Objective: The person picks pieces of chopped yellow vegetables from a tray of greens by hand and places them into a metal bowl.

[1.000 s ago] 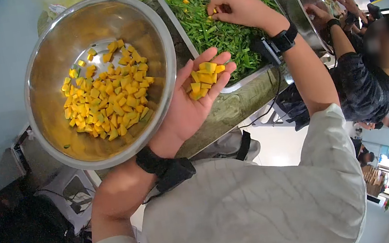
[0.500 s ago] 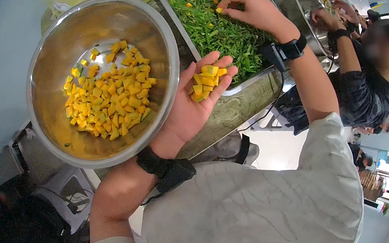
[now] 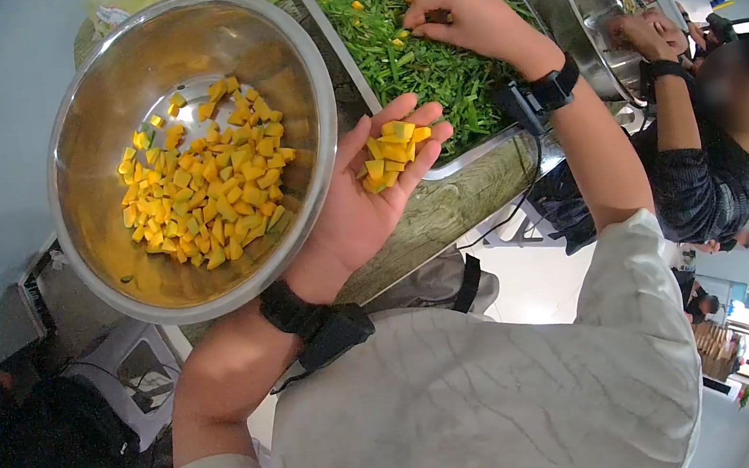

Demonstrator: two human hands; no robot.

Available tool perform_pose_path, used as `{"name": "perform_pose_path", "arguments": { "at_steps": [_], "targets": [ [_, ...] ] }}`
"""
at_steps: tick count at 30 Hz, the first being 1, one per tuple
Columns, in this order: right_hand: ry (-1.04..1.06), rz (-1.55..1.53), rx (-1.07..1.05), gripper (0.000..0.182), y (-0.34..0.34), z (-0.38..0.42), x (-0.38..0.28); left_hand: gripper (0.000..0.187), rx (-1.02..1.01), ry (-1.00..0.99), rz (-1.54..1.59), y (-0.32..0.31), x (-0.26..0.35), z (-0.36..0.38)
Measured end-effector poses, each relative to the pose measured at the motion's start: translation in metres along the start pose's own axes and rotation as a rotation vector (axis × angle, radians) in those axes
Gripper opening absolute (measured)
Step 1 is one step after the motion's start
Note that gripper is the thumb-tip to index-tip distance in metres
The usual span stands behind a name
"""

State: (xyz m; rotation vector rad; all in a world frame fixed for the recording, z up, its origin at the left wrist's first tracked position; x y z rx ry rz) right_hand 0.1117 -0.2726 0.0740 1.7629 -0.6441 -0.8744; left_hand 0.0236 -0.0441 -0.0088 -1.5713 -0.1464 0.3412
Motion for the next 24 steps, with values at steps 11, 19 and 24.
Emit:
{"name": "perform_pose_path", "arguments": {
  "at_steps": [11,19,24],
  "targets": [
    [-0.007,0.185,-0.083,0.016,-0.013,-0.004,0.003,0.051,0.000,0.005,-0.007,-0.002,-0.001,0.000],
    [-0.034,0.090,-0.073,0.011,-0.012,-0.005,0.009,0.052,0.006,-0.004,-0.033,0.000,0.000,0.000],
    [0.043,0.114,-0.001,0.009,-0.009,-0.005,0.004,0.052,0.012,0.004,-0.017,0.000,-0.001,0.000]
  ]
}}
Point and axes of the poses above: each hand's wrist, its own z-axis away from the middle knuckle, its own y-axis out of the back of the hand, x = y × z, the point moved 5 cm from there along -z, towards the middle knuckle, and after that the axes turned 10 degrees about y, right-handed, at the moved point
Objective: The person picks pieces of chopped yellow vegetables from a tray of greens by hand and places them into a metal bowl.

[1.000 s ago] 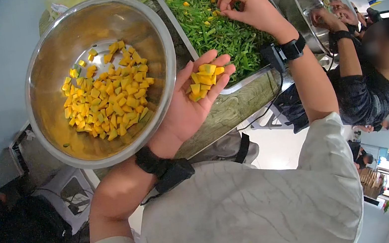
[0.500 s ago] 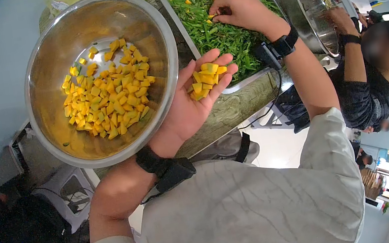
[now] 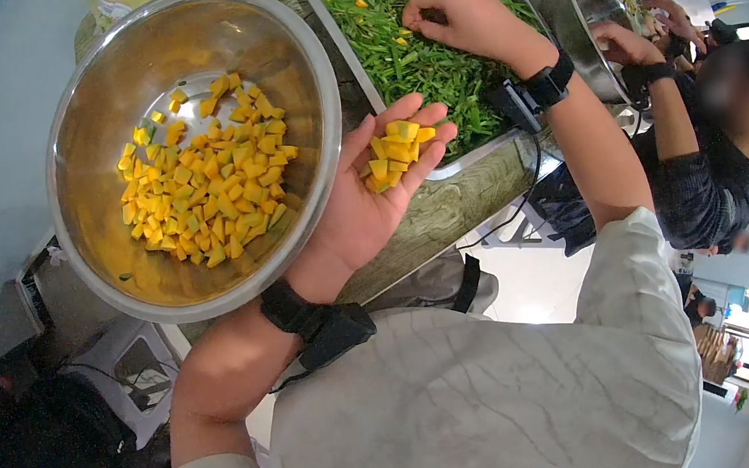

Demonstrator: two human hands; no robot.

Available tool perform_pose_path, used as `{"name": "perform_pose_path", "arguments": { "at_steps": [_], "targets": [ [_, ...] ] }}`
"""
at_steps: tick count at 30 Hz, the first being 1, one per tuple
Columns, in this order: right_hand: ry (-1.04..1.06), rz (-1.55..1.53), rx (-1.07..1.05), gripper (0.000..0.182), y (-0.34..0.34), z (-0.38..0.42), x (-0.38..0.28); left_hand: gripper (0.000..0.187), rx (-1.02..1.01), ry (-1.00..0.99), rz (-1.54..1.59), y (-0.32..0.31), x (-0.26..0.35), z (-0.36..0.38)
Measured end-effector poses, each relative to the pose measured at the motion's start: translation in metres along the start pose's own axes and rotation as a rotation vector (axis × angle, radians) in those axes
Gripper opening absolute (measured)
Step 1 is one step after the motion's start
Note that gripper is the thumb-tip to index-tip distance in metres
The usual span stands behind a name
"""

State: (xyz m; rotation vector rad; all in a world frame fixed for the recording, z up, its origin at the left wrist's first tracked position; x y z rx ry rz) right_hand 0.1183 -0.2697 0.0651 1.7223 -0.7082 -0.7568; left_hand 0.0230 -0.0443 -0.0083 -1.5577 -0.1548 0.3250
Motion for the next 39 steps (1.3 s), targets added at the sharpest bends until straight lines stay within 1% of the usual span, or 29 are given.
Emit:
{"name": "perform_pose_path", "arguments": {
  "at_steps": [3,6,9,12,15,18,21,24,27,30,32,33,34,35,36,37,38,39],
  "targets": [
    [-0.042,-0.040,-0.056,0.009,-0.005,-0.001,0.000,0.052,-0.018,0.004,0.001,0.001,0.000,0.000],
    [-0.023,-0.026,-0.048,0.010,-0.007,0.000,0.002,0.052,0.002,-0.008,-0.027,0.001,0.000,-0.001],
    [-0.065,-0.063,-0.117,0.013,-0.004,-0.002,-0.001,0.052,-0.007,-0.001,-0.010,-0.001,0.000,-0.001],
    [-0.031,-0.001,-0.120,0.016,-0.005,-0.002,-0.002,0.053,0.016,-0.003,-0.011,-0.002,0.000,0.000],
    [0.000,-0.015,-0.102,0.017,-0.007,-0.001,0.000,0.053,0.005,-0.003,-0.022,0.000,0.000,0.000],
    [-0.042,-0.053,-0.087,0.017,-0.003,0.000,0.002,0.053,0.034,-0.010,-0.049,-0.002,0.000,0.000],
    [-0.128,-0.122,-0.090,0.014,0.008,0.002,0.002,0.053,0.009,-0.008,-0.034,-0.003,0.000,0.001],
    [-0.191,-0.233,-0.003,0.015,0.025,0.003,-0.009,0.053,0.019,-0.016,-0.046,-0.002,0.000,0.000],
    [-0.312,-0.234,0.102,0.016,0.051,0.003,-0.037,0.053,0.002,-0.022,-0.064,-0.004,0.000,0.001],
    [-0.186,-0.355,0.227,0.018,0.075,0.001,-0.088,0.052,0.023,-0.060,-0.056,-0.007,-0.001,0.000],
    [-0.093,-0.367,0.154,0.017,0.084,-0.005,-0.124,0.049,-0.054,-0.035,0.026,-0.007,-0.001,-0.002],
    [-0.027,-0.425,0.104,0.016,0.085,-0.009,-0.142,0.049,-0.104,-0.036,0.075,-0.006,-0.001,-0.003],
    [0.022,-0.413,0.125,0.016,0.079,-0.010,-0.150,0.049,-0.155,-0.036,0.120,-0.007,-0.003,-0.003],
    [0.071,-0.398,0.147,0.016,0.072,-0.009,-0.157,0.046,0.050,-0.149,-0.234,-0.004,-0.002,0.000],
    [0.121,-0.381,0.169,0.016,0.070,-0.007,-0.162,0.045,0.046,-0.112,-0.112,-0.004,-0.004,0.000],
    [0.066,-0.377,0.133,0.016,0.071,-0.006,-0.165,0.044,0.041,-0.079,0.009,-0.004,-0.005,-0.001],
    [0.053,-0.373,0.153,0.016,0.076,-0.004,-0.162,0.043,0.038,-0.048,0.131,-0.004,-0.007,0.001],
    [0.043,-0.368,0.172,0.016,0.082,0.001,-0.156,0.041,0.042,-0.024,0.138,-0.006,-0.009,0.002]
  ]
}}
Point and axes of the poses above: each hand's wrist, its own z-axis away from the middle knuckle, its own y-axis out of the back of the hand, x = y × z, the point moved 5 cm from there along -z, towards the middle knuckle, and after that the axes turned 10 degrees about y, right-handed, at the moved point
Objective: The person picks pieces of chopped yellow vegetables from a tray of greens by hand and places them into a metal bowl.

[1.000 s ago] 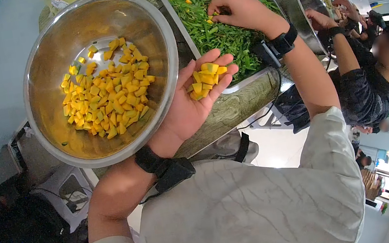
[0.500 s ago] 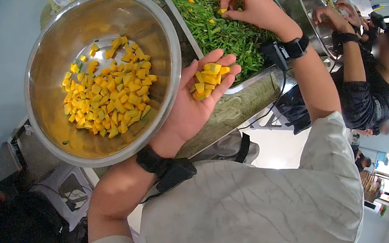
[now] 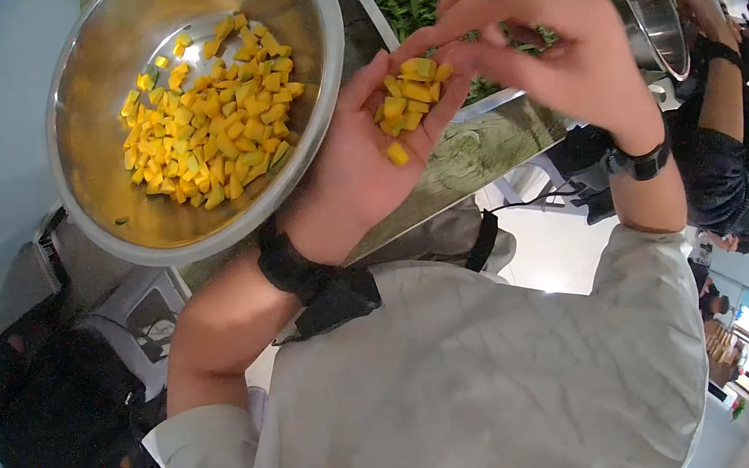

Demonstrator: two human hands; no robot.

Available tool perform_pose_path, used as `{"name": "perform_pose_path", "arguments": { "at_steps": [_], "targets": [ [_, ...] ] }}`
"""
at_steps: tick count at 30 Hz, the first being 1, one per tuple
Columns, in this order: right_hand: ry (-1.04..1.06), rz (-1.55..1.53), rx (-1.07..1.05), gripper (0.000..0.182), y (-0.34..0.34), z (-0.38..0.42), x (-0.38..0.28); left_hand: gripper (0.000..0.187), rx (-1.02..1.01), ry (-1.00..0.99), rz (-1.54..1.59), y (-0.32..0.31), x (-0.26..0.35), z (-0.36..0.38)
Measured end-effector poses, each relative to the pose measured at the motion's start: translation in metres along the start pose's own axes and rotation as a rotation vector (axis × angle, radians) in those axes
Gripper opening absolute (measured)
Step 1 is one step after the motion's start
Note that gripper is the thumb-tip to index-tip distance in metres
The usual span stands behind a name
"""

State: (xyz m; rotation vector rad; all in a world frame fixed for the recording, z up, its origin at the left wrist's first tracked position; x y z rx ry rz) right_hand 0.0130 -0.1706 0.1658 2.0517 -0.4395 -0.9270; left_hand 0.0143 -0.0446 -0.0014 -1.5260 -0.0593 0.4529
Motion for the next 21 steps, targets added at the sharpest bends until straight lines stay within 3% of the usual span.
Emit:
{"name": "perform_pose_path", "arguments": {
  "at_steps": [2,5,6,9,10,15,17,20,21],
  "targets": [
    [-0.053,0.027,0.022,0.013,0.016,0.007,0.001,0.039,0.004,0.033,0.012,-0.004,-0.006,0.002],
    [-0.264,-0.087,0.245,0.008,0.026,0.045,0.019,0.035,-0.012,0.074,0.078,-0.005,-0.019,0.008],
    [-0.322,-0.113,0.307,0.006,0.026,0.055,0.018,0.034,0.147,0.056,0.091,-0.013,-0.027,0.014],
    [-0.371,-0.180,0.409,0.006,0.017,0.081,0.021,0.035,0.148,0.076,0.052,-0.040,-0.036,0.041],
    [-0.377,-0.191,0.414,0.006,0.014,0.088,0.025,0.034,0.295,0.036,-0.019,-0.056,-0.034,0.050],
    [-0.498,-0.203,0.483,0.008,0.011,0.114,0.043,0.031,0.212,-0.388,-0.190,-0.146,0.026,0.109],
    [-0.510,-0.200,0.518,0.008,0.012,0.116,0.048,0.037,-0.065,-0.323,-0.299,-0.172,0.059,0.130],
    [-0.513,-0.222,0.532,0.008,0.010,0.116,0.049,0.026,0.360,-0.695,-0.656,-0.195,0.098,0.145],
    [-0.520,-0.225,0.518,0.008,0.011,0.115,0.050,0.032,0.407,-0.602,-0.829,-0.191,0.117,0.142]
  ]
}}
Point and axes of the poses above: each hand's wrist, its own z-axis away from the middle knuckle, its own y-axis out of the back of the hand, x = y × z, the point moved 5 cm from there along -z, towards the middle knuckle, and after that the axes turned 10 degrees about y, right-handed, at the moved point
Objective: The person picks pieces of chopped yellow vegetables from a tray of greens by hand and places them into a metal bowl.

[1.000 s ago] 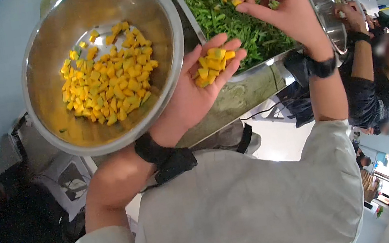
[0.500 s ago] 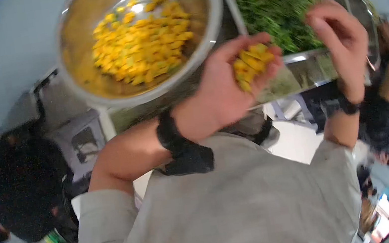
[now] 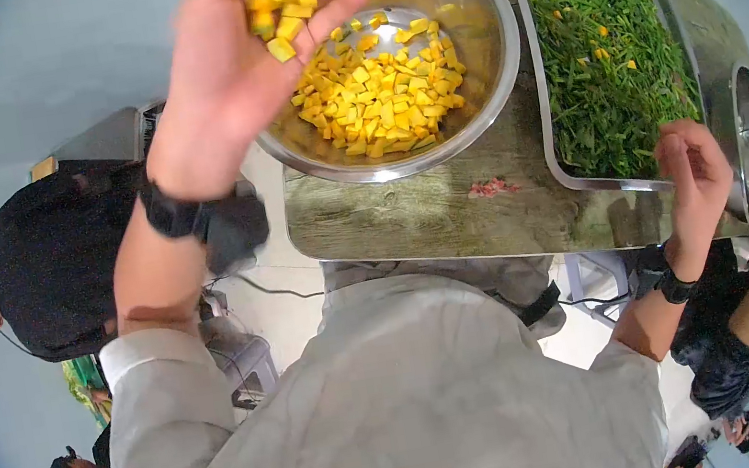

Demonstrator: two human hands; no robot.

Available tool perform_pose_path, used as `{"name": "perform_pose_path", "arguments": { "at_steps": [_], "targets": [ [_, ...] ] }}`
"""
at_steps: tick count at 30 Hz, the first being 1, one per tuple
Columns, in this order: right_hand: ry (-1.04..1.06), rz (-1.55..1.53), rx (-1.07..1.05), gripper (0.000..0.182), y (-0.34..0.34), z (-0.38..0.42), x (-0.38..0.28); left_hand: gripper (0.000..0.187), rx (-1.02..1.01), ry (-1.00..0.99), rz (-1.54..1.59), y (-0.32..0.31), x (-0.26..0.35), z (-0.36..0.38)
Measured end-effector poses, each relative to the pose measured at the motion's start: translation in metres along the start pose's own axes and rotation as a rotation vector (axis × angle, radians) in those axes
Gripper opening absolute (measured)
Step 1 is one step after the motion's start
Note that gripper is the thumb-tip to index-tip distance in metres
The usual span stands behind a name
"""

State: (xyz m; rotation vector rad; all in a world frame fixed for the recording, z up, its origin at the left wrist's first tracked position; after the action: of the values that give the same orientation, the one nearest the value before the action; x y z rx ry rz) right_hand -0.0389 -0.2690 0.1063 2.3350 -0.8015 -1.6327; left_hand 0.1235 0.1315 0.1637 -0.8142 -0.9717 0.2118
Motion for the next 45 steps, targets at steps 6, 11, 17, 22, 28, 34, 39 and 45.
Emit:
{"name": "perform_pose_path", "arguments": {
  "at_steps": [6,11,17,22,28,34,39,45],
  "targets": [
    [-0.037,0.013,-0.016,0.009,-0.007,0.000,0.009,0.050,0.056,-0.040,-1.171,0.049,0.011,0.006],
    [0.118,0.318,-0.324,0.017,-0.021,-0.033,-0.021,0.041,0.369,-0.368,-1.330,0.044,0.019,0.054],
    [0.470,0.546,-0.478,0.034,-0.076,-0.060,0.009,0.046,0.455,-0.566,-1.396,0.058,-0.049,0.078],
    [0.417,0.533,-0.570,0.028,-0.083,-0.061,0.014,0.034,0.491,-0.680,-1.541,0.032,-0.077,0.070],
    [0.264,0.510,-0.619,0.025,-0.041,-0.055,0.008,0.030,0.549,-0.703,-1.877,0.028,-0.091,0.066],
    [0.291,0.600,-0.470,0.032,-0.031,-0.057,0.006,0.035,0.568,-0.699,-1.903,0.032,-0.093,0.065],
    [0.392,0.639,-0.549,0.047,-0.057,-0.041,0.005,0.040,0.540,-0.694,-1.914,0.033,-0.094,0.065],
    [0.296,0.595,-0.653,0.038,-0.045,-0.044,0.006,0.045,0.532,-0.697,-1.923,0.038,-0.095,0.067]
  ]
}}
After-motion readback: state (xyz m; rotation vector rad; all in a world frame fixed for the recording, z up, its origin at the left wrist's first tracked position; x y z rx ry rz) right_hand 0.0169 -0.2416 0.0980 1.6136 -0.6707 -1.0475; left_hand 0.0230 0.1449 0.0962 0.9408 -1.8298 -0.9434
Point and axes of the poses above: each hand's wrist, its own z-axis away from the middle knuckle, its own y-axis out of the back of the hand, x = y × z, the point moved 5 cm from there along -z, towards the middle knuckle, and after that the axes turned 10 degrees about y, right-handed, at the moved point
